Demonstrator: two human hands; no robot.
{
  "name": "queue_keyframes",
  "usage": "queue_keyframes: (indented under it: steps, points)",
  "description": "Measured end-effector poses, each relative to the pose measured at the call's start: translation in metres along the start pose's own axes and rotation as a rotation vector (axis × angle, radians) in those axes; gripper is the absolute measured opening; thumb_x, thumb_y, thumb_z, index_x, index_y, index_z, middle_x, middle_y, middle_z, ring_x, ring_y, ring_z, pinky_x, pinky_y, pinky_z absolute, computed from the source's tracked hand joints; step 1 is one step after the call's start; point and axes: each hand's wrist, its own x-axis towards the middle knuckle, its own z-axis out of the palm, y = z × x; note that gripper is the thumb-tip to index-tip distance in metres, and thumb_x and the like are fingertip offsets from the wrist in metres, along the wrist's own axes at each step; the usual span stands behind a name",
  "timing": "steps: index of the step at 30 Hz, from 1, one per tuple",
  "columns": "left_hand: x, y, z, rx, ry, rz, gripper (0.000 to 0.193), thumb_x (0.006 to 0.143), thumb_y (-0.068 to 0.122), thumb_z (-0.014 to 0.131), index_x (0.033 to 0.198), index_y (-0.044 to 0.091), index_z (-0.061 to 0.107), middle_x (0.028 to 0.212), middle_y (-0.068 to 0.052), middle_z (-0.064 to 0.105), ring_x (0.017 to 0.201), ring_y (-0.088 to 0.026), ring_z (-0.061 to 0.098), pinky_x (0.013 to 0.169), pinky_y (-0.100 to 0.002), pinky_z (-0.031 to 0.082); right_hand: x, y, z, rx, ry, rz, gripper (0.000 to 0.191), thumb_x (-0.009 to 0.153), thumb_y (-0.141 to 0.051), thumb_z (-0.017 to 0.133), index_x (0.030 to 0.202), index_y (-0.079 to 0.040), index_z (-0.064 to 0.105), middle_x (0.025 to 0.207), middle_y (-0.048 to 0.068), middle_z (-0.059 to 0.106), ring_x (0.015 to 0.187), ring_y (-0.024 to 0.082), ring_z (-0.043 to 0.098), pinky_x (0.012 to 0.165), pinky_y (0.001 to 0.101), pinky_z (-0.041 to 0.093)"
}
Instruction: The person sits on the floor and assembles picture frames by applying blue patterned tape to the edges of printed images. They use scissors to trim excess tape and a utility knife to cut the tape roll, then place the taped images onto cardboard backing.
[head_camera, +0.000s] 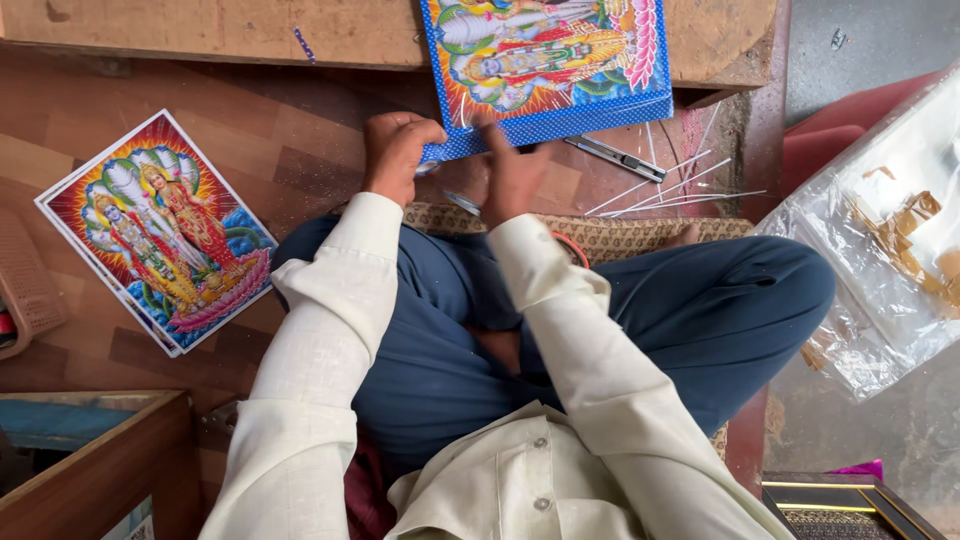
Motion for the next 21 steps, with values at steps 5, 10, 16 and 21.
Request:
queue_keyframes:
  steps: [5, 10, 16, 21]
  points:
    - [0.003, -0.005, 0.003, 0.002, 0.023, 0.018, 0.010, 0.070, 0.004, 0.073, 0.069, -0.005, 0.070, 0.067, -0.007, 0.069, 0.058, -0.013, 0.063, 0.055, -0.028, 0.052, -0.020, 0.001, 0.016, -0.031, -0.099, 0.292, 0.046, 0.079, -0.022, 0.087, 0.113, 0.000, 0.064, 0.096, 0.006, 0.069, 0.077, 0.017, 0.065, 0.062, 0.0310, 0.054]
    - [0.003, -0.006, 0.015, -0.053, -0.013, -0.001, 0.011, 0.071, 0.006, 0.074, 0.072, -0.005, 0.070, 0.068, -0.010, 0.070, 0.054, -0.015, 0.063, 0.049, -0.030, 0.050, -0.007, -0.050, -0.063, -0.596, -0.452, 0.015, 0.038, 0.086, -0.032, 0.083, 0.107, -0.002, 0.072, 0.094, 0.008, 0.075, 0.080, 0.014, 0.068, 0.071, 0.0309, 0.055]
    - [0.006, -0.009, 0.028, -0.019, -0.035, -0.051, 0.013, 0.074, 0.008, 0.075, 0.076, -0.004, 0.071, 0.071, -0.011, 0.071, 0.053, -0.015, 0.064, 0.044, -0.030, 0.053, -0.060, -0.095, -0.168, -1.364, -0.791, -0.655, 0.033, 0.081, -0.011, 0.074, 0.113, -0.008, 0.066, 0.100, 0.016, 0.068, 0.084, 0.042, 0.068, 0.071, 0.0485, 0.054]
    - [0.009, -0.015, 0.027, 0.019, -0.065, -0.054, 0.015, 0.077, 0.011, 0.075, 0.085, -0.002, 0.072, 0.074, -0.009, 0.072, 0.054, -0.015, 0.065, 0.042, -0.031, 0.052, -0.063, -0.088, -0.165, -1.434, -0.700, -0.526, 0.051, 0.081, -0.014, 0.076, 0.124, -0.005, 0.050, 0.097, 0.020, 0.067, 0.078, 0.043, 0.068, 0.063, 0.0526, 0.052]
